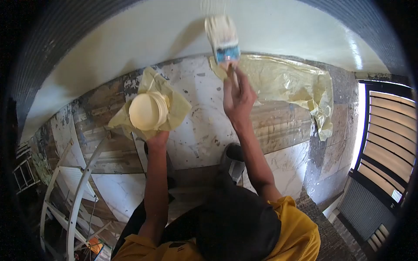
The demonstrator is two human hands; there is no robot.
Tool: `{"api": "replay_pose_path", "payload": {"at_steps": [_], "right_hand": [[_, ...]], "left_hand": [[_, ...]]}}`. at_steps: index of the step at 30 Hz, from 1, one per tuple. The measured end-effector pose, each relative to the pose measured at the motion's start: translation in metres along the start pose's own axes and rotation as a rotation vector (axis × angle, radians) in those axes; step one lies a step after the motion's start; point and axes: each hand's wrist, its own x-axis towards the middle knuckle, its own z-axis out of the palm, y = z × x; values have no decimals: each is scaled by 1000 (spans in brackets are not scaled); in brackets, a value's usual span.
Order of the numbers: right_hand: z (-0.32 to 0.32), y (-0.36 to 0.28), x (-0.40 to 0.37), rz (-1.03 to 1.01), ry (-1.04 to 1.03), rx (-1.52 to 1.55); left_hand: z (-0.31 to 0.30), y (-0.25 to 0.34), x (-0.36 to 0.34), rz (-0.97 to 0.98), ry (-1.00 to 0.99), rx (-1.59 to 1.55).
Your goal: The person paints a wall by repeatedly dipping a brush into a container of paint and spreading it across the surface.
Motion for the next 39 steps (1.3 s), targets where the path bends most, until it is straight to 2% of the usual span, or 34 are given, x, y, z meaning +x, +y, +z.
{"api": "replay_pose_path", "payload": {"at_steps": [1, 2, 3, 5, 9, 11, 12, 14, 15, 17, 21, 23, 26, 28, 29, 30, 31, 32, 33, 34, 35, 36, 39], "right_hand": [[11, 4, 15, -135, 116, 50], [22, 7, 26, -276, 236, 103], [31, 11, 33, -276, 235, 105], [44, 22, 35, 46, -68, -2], [77, 85, -12, 8, -141, -79], [78, 106, -34, 206, -164, 176], [69, 102, -41, 208, -169, 180], [43, 78, -43, 771, -316, 879], [39, 70, -37, 770, -315, 879], [32, 59, -28, 932, -301, 1132], [53, 71, -4, 1002, -287, 1282], [63, 77, 10, 1093, -342, 1434], [54, 45, 37, 1075, -330, 1465], [44, 31, 44, 881, -420, 1700], [31, 16, 42, 878, -336, 1579], [19, -1, 39, 873, -280, 1473], [17, -17, 38, 959, 3, 1306], [8, 26, 28, 815, -164, 1619], [-12, -7, 34, 880, -188, 1693], [-22, -30, 38, 937, -100, 1695], [-31, -10, 42, 794, -558, 2071], [-36, -2, 41, 736, -649, 2014], [-50, -9, 21, 796, -710, 2013]], "left_hand": [[-1, 0, 0, 18, -38, 37], [-1, 1, 2, -19, -96, -152], [0, 1, 2, -17, -96, -151], [3, 0, 3, -26, -81, -153], [17, -4, 2, -20, -42, -144], [18, -1, 2, -29, 140, -78], [15, 0, 0, -24, 143, -75], [4, 2, -2, -33, 98, -44], [6, 2, -2, -34, 96, -44], [10, 0, -2, -39, 112, -76], [9, -1, 3, -19, 12, -89], [14, -3, 3, -44, 0, -148], [25, -6, 4, -45, -72, -119], [18, -8, 6, -30, -116, -51], [15, -5, 6, -9, -148, 20], [17, -6, 5, 93, -219, 267], [18, -11, 5, 215, -264, 528], [10, -9, 8, 110, -248, 360], [13, -12, 13, 123, -344, 230], [22, -13, 16, 157, -313, 259], [28, -11, 21, 26, -394, -11], [28, -9, 21, 28, -360, 23], [32, -2, 14, -3, -277, 12]]}}
